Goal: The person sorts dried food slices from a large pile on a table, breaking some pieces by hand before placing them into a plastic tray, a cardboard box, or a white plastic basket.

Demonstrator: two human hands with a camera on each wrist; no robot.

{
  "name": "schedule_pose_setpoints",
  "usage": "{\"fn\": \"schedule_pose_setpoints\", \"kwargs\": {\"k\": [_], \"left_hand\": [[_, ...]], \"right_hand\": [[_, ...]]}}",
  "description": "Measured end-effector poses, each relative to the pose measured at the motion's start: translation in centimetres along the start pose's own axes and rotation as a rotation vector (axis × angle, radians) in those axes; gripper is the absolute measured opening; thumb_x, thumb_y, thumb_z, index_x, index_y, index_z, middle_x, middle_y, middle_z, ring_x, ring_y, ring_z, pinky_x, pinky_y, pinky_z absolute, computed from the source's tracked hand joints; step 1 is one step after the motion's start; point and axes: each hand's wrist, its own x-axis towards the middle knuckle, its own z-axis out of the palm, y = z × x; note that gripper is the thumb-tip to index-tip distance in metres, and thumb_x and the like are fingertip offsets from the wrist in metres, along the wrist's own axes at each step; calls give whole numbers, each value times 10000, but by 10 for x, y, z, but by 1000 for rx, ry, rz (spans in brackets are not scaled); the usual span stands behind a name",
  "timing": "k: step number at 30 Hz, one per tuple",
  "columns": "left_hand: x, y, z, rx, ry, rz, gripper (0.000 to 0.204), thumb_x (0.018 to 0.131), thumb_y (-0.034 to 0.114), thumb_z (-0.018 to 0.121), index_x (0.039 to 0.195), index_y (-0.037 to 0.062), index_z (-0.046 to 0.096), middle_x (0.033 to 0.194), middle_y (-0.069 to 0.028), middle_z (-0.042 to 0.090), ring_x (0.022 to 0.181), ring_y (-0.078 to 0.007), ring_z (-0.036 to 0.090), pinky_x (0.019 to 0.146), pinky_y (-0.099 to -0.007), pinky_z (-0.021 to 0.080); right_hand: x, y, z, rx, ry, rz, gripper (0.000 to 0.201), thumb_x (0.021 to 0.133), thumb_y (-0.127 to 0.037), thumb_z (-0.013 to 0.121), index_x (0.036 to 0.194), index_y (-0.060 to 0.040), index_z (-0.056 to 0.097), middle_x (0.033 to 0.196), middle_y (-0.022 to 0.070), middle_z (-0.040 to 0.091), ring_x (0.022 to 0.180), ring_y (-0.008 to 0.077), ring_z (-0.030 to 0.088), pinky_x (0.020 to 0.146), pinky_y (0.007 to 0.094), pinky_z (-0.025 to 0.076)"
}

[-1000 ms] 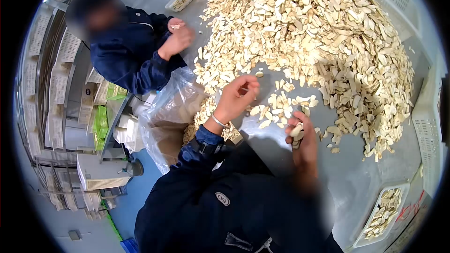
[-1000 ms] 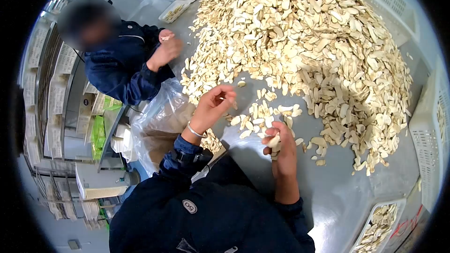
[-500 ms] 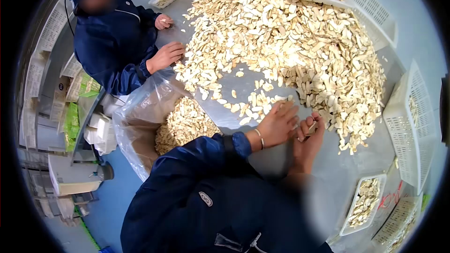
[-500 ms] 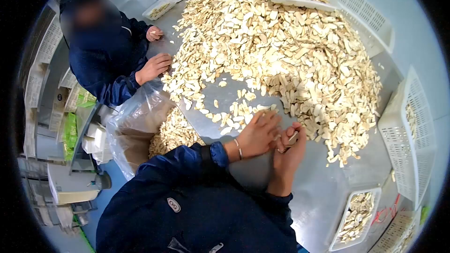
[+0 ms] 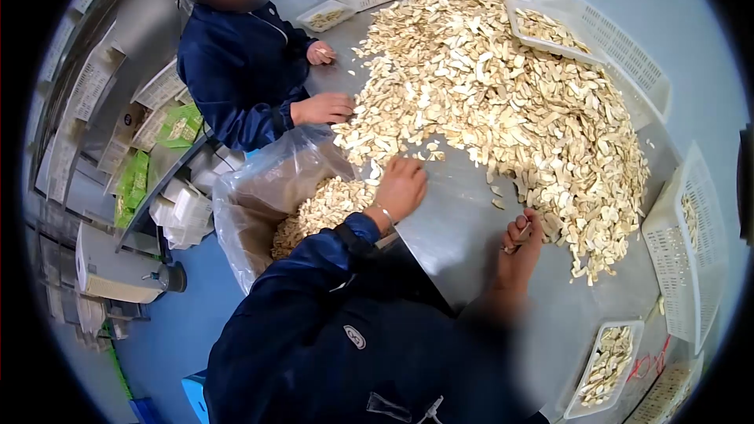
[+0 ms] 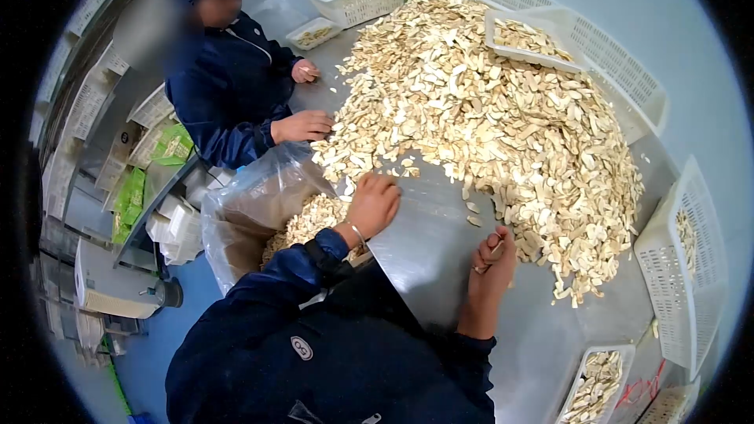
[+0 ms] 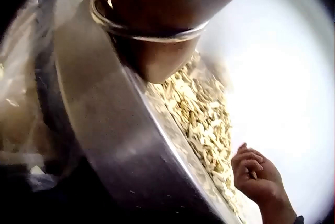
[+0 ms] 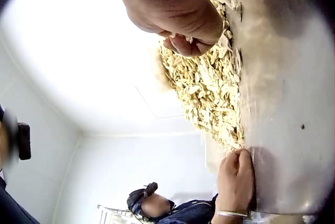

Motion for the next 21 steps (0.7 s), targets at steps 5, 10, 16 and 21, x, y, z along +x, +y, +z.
{"fn": "schedule_pose_setpoints", "kwargs": {"k": [5, 10, 16, 21], "left_hand": [[-43, -42, -28, 99, 61, -226, 122, 823, 117, 682, 934, 81, 647, 1027, -98, 615, 1017, -305, 571, 922, -443, 435], [-38, -44, -35, 100, 62, -303, 187, 797, 95, 681, 977, 67, 638, 1088, -118, 609, 1037, -330, 565, 924, -448, 436], [28, -31, -3, -74, -31, -137, 318, 792, 129, 692, 1091, 59, 610, 1152, -152, 586, 1093, -354, 560, 944, -466, 455], [80, -2, 28, -654, -347, -188, 420, 860, 208, 685, 1228, 33, 585, 1256, -193, 565, 1180, -393, 535, 1003, -429, 452]], "right_hand": [[1, 4, -2, 6, -34, 29, 195, 1034, -242, 507, 1097, -59, 537, 791, -15, 491, 603, 63, 427, 476, 207, 318], [0, 7, 3, -53, 13, 51, 213, 1022, -246, 530, 1105, -50, 537, 801, -8, 493, 613, 69, 435, 482, 209, 322], [3, 7, 3, -24, 35, 95, 185, 1014, -211, 553, 1126, -68, 521, 784, -15, 481, 585, 59, 416, 450, 203, 297], [3, 3, -1, -33, 106, 54, 229, 1023, -234, 539, 1187, -76, 516, 784, -17, 474, 589, 58, 408, 454, 204, 298]]}}
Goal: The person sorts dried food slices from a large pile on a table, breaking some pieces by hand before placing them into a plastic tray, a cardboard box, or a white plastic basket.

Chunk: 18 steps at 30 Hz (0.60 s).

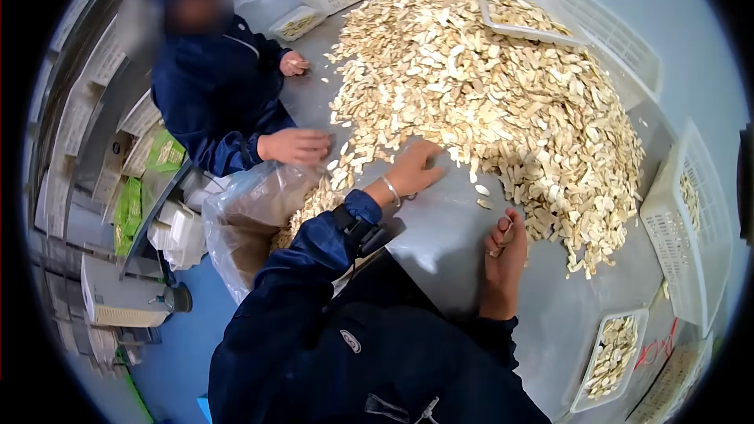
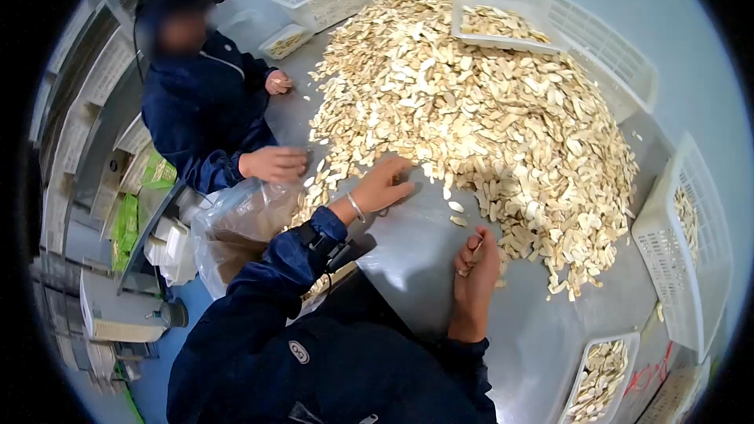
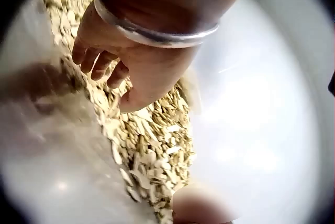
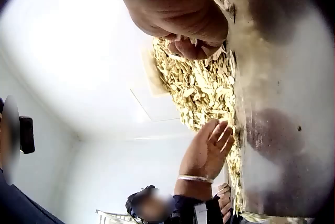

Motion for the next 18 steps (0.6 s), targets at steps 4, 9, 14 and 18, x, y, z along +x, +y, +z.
{"fn": "schedule_pose_setpoints", "kwargs": {"k": [4, 9, 14, 18], "left_hand": [[37, 35, 51, -33, 18, 229, 430, 842, 208, 686, 1226, 38, 596, 1301, -197, 551, 1221, -392, 518, 1034, -430, 443], [63, 116, 90, 94, -6, 529, 441, 818, 155, 694, 1230, 31, 595, 1381, -186, 510, 1307, -376, 471, 1088, -454, 404], [87, 152, 127, 208, -17, 781, 390, 824, 153, 670, 1197, 52, 619, 1367, -122, 531, 1355, -326, 422, 1132, -454, 341], [87, 148, 141, 360, -44, 819, 355, 801, 174, 665, 1144, 86, 651, 1343, -85, 555, 1314, -296, 452, 1121, -442, 342]], "right_hand": [[-2, -16, -1, -8, 119, -151, 368, 1038, -262, 507, 1361, -88, 471, 798, -15, 468, 598, 58, 391, 464, 210, 301], [7, -32, -21, -30, 228, -319, 501, 1047, -254, 470, 1509, -110, 340, 825, -12, 467, 604, 55, 378, 477, 208, 306], [23, -45, -59, -135, 149, -300, 620, 1031, -187, 462, 1582, -112, 186, 817, 6, 480, 607, 68, 390, 503, 217, 325], [22, -54, -58, -122, 159, -256, 677, 1009, -123, 486, 1598, -115, 151, 820, 8, 493, 628, 66, 416, 517, 208, 332]]}}
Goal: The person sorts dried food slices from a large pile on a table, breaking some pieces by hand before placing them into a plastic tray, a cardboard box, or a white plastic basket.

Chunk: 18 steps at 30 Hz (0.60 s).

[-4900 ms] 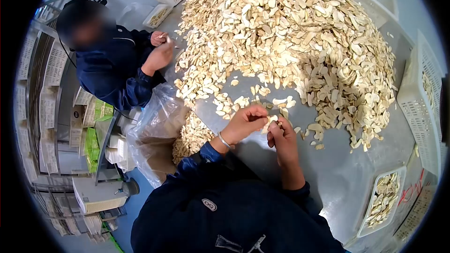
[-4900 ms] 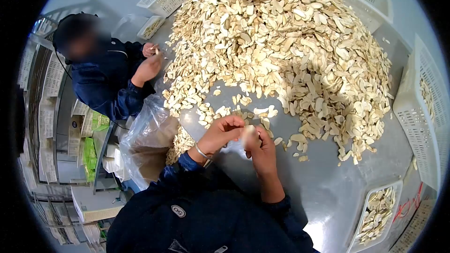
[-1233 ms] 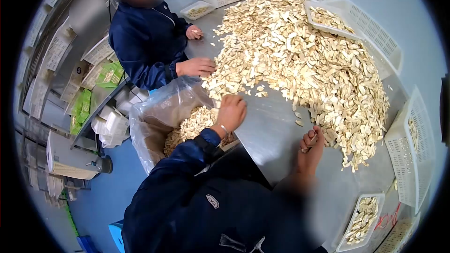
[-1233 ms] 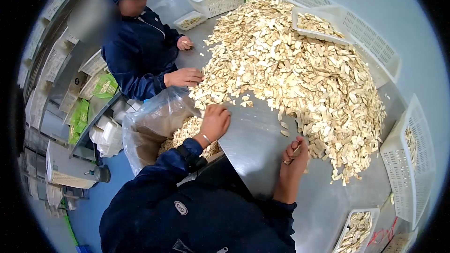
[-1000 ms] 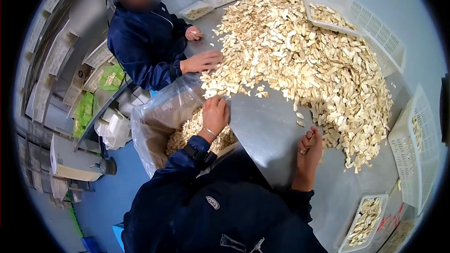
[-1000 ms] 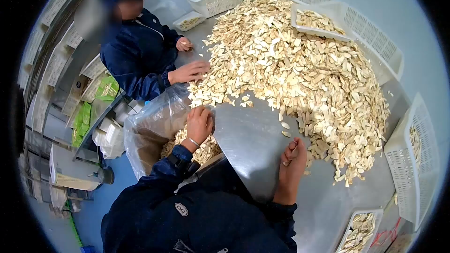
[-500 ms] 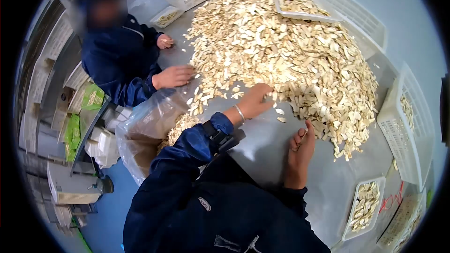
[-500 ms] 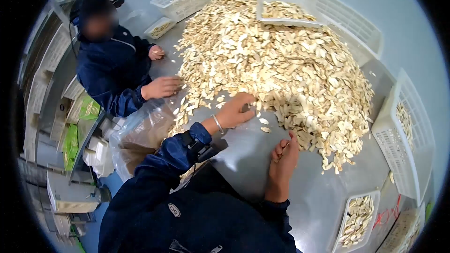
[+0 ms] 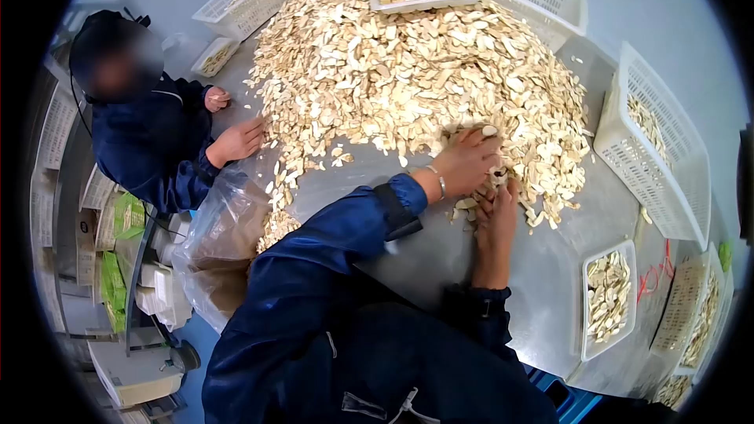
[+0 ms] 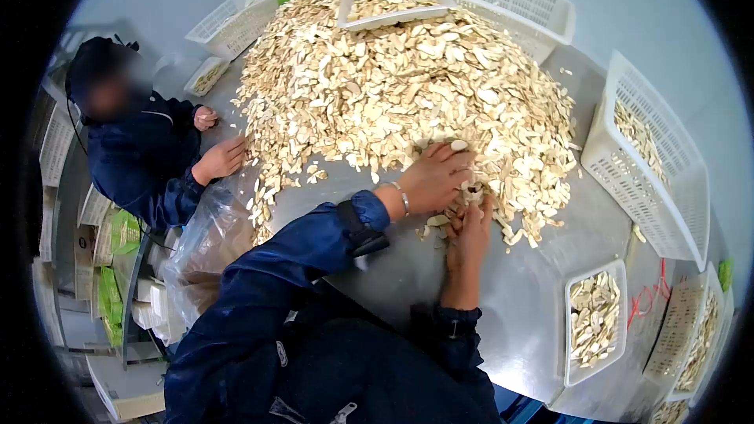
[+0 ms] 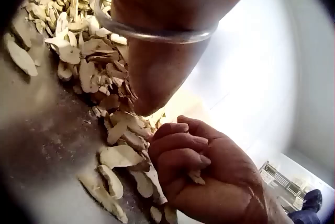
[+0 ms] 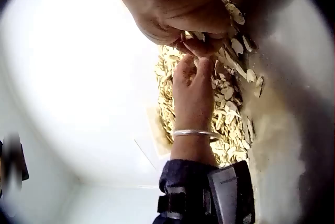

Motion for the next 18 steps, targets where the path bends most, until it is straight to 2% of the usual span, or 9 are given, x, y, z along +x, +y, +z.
{"fn": "schedule_pose_setpoints", "kwargs": {"k": [3, 7, 8, 11, 12, 15, 17, 18], "left_hand": [[-27, -1, -10, 23, -126, -58, 354, 753, 164, 688, 1101, 102, 659, 1284, -79, 590, 1258, -275, 499, 1109, -437, 347], [-85, -9, -35, 57, -197, -148, 331, 755, 161, 701, 1082, 117, 675, 1238, -78, 612, 1219, -272, 536, 1086, -437, 364], [-99, -11, -44, 57, -213, -170, 322, 761, 159, 702, 1080, 121, 681, 1224, -78, 618, 1205, -273, 547, 1077, -437, 371], [-139, -20, -69, -15, -90, -327, 237, 804, 160, 686, 1036, 111, 689, 1173, -81, 644, 1150, -290, 580, 1039, -445, 398], [-149, -21, -79, 1, -60, -389, 214, 816, 153, 679, 1023, 103, 688, 1151, -86, 653, 1126, -297, 590, 1018, -443, 414], [-173, -18, -99, 22, 8, -573, 167, 841, 127, 662, 1000, 81, 687, 1101, -100, 674, 1064, -318, 614, 962, -436, 456], [-182, -18, -103, -12, 16, -678, 163, 845, 106, 657, 1001, 74, 688, 1088, -109, 683, 1032, -329, 621, 929, -429, 478], [-181, -18, -102, -26, 28, -648, 168, 844, 97, 657, 1008, 73, 687, 1090, -110, 684, 1027, -330, 622, 924, -426, 482]], "right_hand": [[-2, 1, 4, 9, -10, 43, 683, 1011, -118, 498, 1599, -116, 151, 818, 12, 502, 625, 68, 423, 520, 207, 339], [-11, 7, 20, -24, -153, 192, 716, 993, -84, 506, 1603, -97, 131, 799, 16, 523, 598, 79, 424, 493, 223, 333], [-17, 9, 27, -108, -138, 275, 697, 995, -92, 516, 1599, -107, 167, 797, 18, 539, 589, 76, 426, 480, 221, 330], [-28, 16, 36, -203, -342, 401, 633, 983, -79, 513, 1563, -96, 259, 811, 25, 532, 596, 73, 416, 483, 204, 326], [-28, 22, 35, -181, -354, 400, 635, 987, -105, 534, 1562, -76, 264, 802, 24, 557, 584, 70, 430, 472, 219, 336], [-27, 29, 34, -131, -256, 257, 592, 990, -107, 529, 1536, -56, 305, 793, 17, 549, 586, 70, 428, 474, 214, 332], [-23, 30, 33, -94, -185, 243, 451, 1007, -117, 522, 1441, -55, 418, 789, 3, 529, 583, 57, 422, 477, 201, 327], [-21, 28, 33, -72, -176, 247, 412, 1011, -119, 520, 1411, -55, 444, 788, 0, 524, 581, 53, 420, 477, 199, 326]]}}
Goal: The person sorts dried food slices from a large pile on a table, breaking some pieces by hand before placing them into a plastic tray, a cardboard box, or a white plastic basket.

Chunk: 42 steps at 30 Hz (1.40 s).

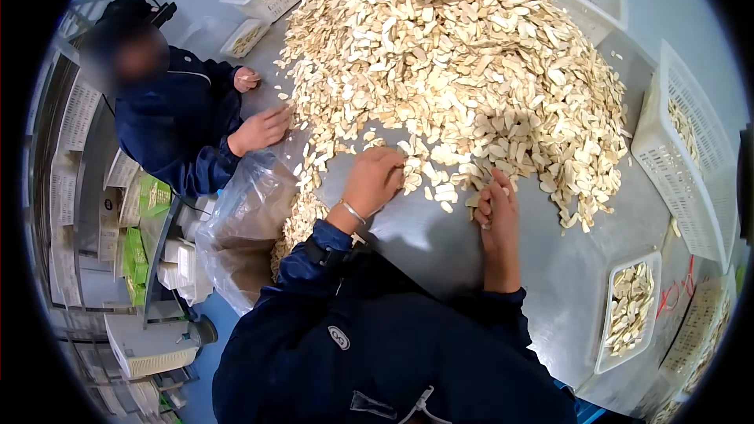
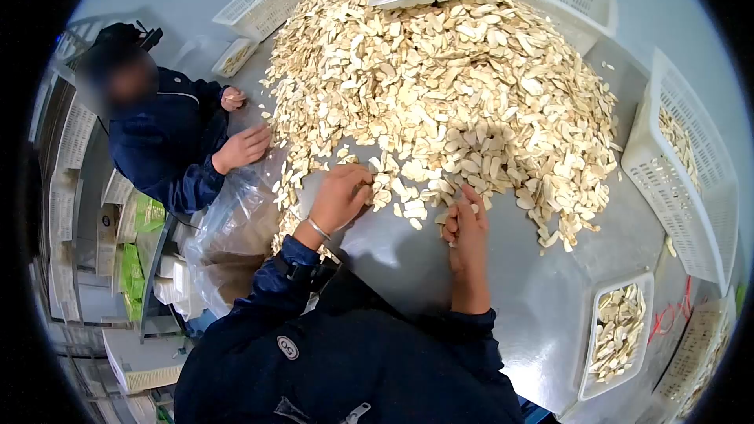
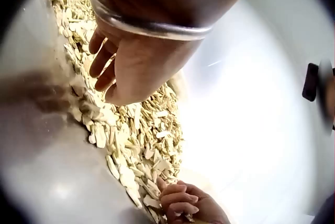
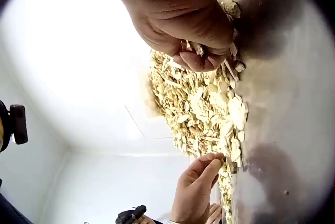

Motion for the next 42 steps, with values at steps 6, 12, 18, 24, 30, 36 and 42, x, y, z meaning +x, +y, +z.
{"fn": "schedule_pose_setpoints", "kwargs": {"k": [6, 12, 18, 24, 30, 36, 42], "left_hand": [[29, 27, 21, -15, -30, 254, 214, 816, 58, 676, 1029, 77, 688, 1075, -89, 697, 1017, -301, 625, 898, -398, 495], [33, 24, 30, -24, -10, 200, 140, 814, 50, 702, 949, 88, 713, 917, -76, 702, 866, -264, 656, 783, -369, 519], [26, 50, 20, -707, -191, -294, 82, 913, 82, 696, 992, 62, 703, 831, -45, 666, 719, -105, 615, 650, -221, 465], [27, 51, 28, -441, -97, -85, 120, 912, 91, 685, 1016, 38, 658, 836, -66, 623, 714, -175, 621, 650, -268, 485], [10, 68, 43, -196, -89, 13, 273, 864, 102, 686, 1128, 72, 625, 935, -121, 605, 798, -354, 626, 708, -405, 527], [1, 57, 54, -350, -173, -110, 312, 882, 74, 699, 1180, 52, 609, 885, -60, 576, 724, -201, 608, 657, -304, 505], [-4, 41, 58, -960, -194, -437, 226, 946, 66, 666, 1165, 30, 620, 866, 25, 595, 743, -54, 550, 644, -225, 470]], "right_hand": [[0, -2, -1, 45, -29, 11, 240, 1015, -116, 527, 1247, -56, 554, 795, -10, 517, 574, 45, 416, 472, 197, 329], [-1, 3, -3, 29, -62, 40, 230, 1013, -123, 537, 1228, -52, 575, 813, -3, 543, 591, 52, 454, 477, 202, 352], [-10, 2, 16, -80, -140, 99, 269, 1048, -211, 503, 1246, -47, 580, 864, 10, 596, 636, 80, 522, 508, 226, 393], [-8, 6, 8, -17, -177, 65, 276, 1058, -231, 493, 1236, -44, 589, 857, 10, 589, 648, 78, 526, 496, 215, 371], [-6, 4, 3, 131, -155, 81, 247, 1041, -180, 511, 1220, -33, 596, 840, 18, 580, 634, 85, 523, 482, 227, 387], [-6, 5, 5, 74, -141, 57, 231, 1024, -144, 524, 1209, -27, 598, 823, 22, 585, 645, 93, 540, 486, 237, 409], [-5, 8, 4, -63, -123, 62, 211, 991, -156, 580, 1169, -48, 619, 819, 12, 588, 642, 86, 551, 488, 231, 405]]}}
